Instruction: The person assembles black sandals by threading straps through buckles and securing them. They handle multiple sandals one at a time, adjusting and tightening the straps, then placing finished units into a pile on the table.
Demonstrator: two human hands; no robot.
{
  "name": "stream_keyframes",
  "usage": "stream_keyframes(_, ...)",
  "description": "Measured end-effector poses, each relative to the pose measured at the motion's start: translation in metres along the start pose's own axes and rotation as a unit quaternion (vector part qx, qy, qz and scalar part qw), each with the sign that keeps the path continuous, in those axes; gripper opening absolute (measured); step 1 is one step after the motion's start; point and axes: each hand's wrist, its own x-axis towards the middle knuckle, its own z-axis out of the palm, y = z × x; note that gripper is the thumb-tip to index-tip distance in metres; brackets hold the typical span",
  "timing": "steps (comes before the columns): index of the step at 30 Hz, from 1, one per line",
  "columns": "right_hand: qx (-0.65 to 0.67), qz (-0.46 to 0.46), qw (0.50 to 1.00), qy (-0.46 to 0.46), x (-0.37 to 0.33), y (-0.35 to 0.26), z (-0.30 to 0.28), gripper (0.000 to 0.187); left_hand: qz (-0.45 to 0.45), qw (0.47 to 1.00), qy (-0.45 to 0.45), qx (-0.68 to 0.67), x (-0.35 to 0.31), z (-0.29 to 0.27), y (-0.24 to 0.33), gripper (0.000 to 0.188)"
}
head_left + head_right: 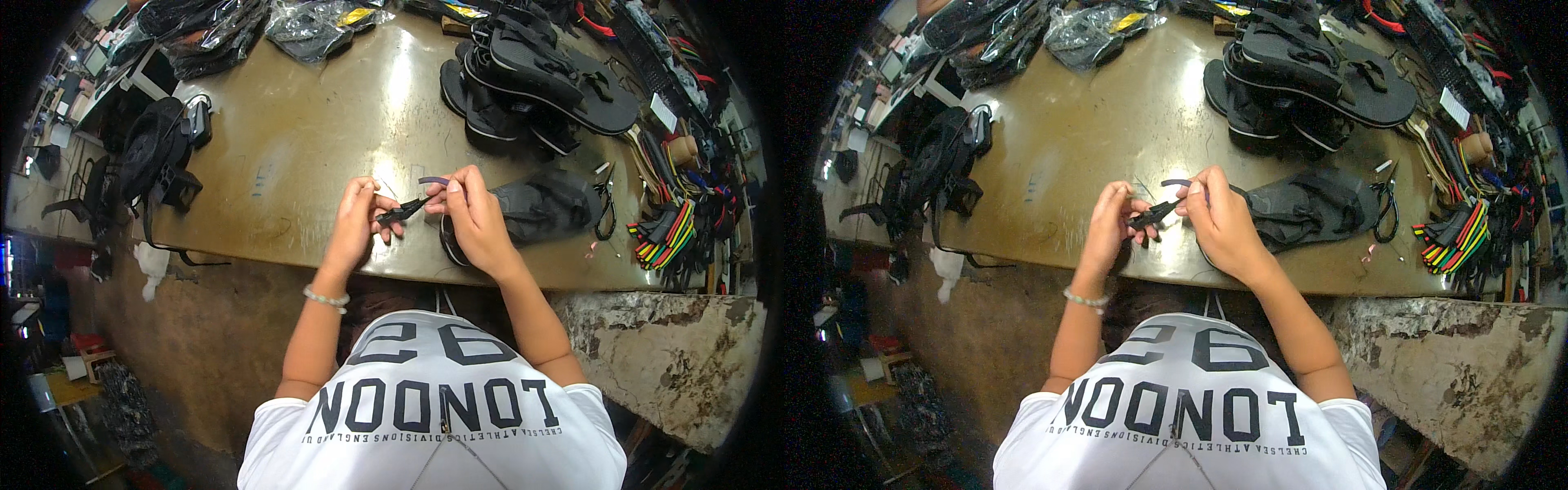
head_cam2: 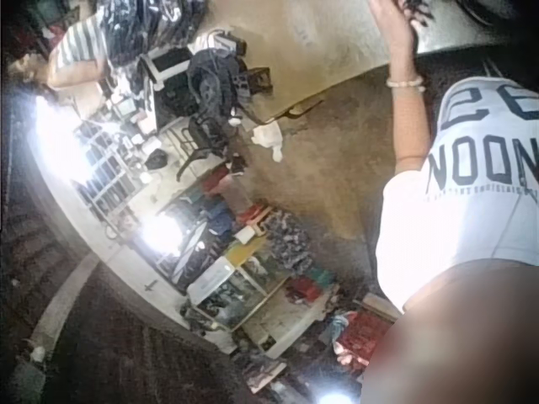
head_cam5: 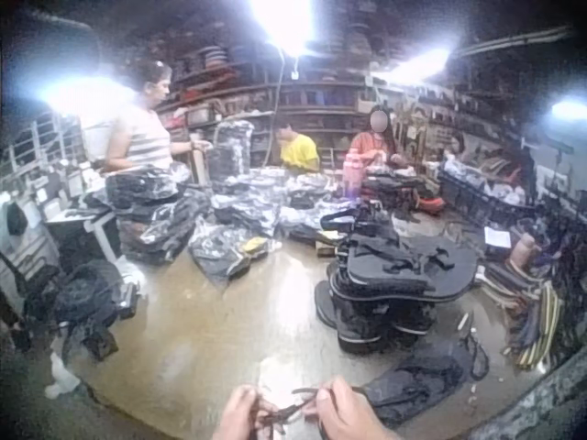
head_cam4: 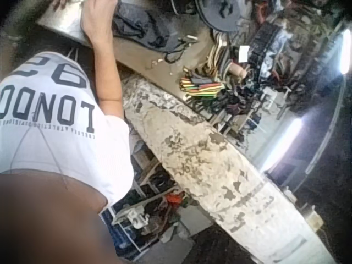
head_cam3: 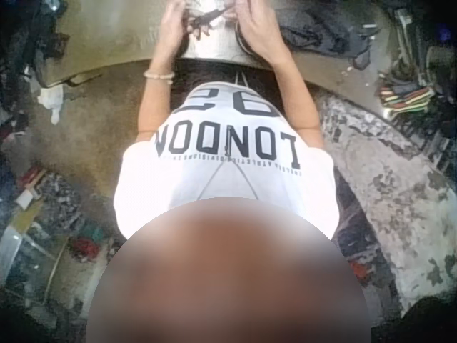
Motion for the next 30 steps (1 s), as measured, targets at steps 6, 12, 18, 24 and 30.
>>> stream_keyframes(6, -0.065, -0.107, 0.992, -0.032, -0.018, 0.004, -0.002, 0.024, 0.060, 0.971, -0.179, 0.148, -0.007, 0.003, 0.021, 0.027)
stream_keyframes(12, -0.017, -0.155, 0.988, 0.020, -0.026, 0.007, -0.001, 0.020, 0.211, 0.900, -0.086, 0.371, -0.027, 0.023, 0.028, 0.016)
stream_keyframes(18, -0.051, -0.112, 0.991, 0.053, -0.034, 0.004, 0.003, 0.013, 0.262, 0.906, -0.008, 0.333, -0.037, 0.038, 0.003, 0.015)
stream_keyframes(24, -0.129, -0.103, 0.985, 0.046, -0.034, 0.001, 0.003, 0.005, 0.342, 0.868, 0.041, 0.357, -0.037, 0.036, -0.014, 0.009)
stream_keyframes(30, -0.106, -0.078, 0.991, 0.031, -0.032, -0.004, 0.002, 0.004, 0.370, 0.840, 0.033, 0.396, -0.035, 0.031, -0.013, 0.008)
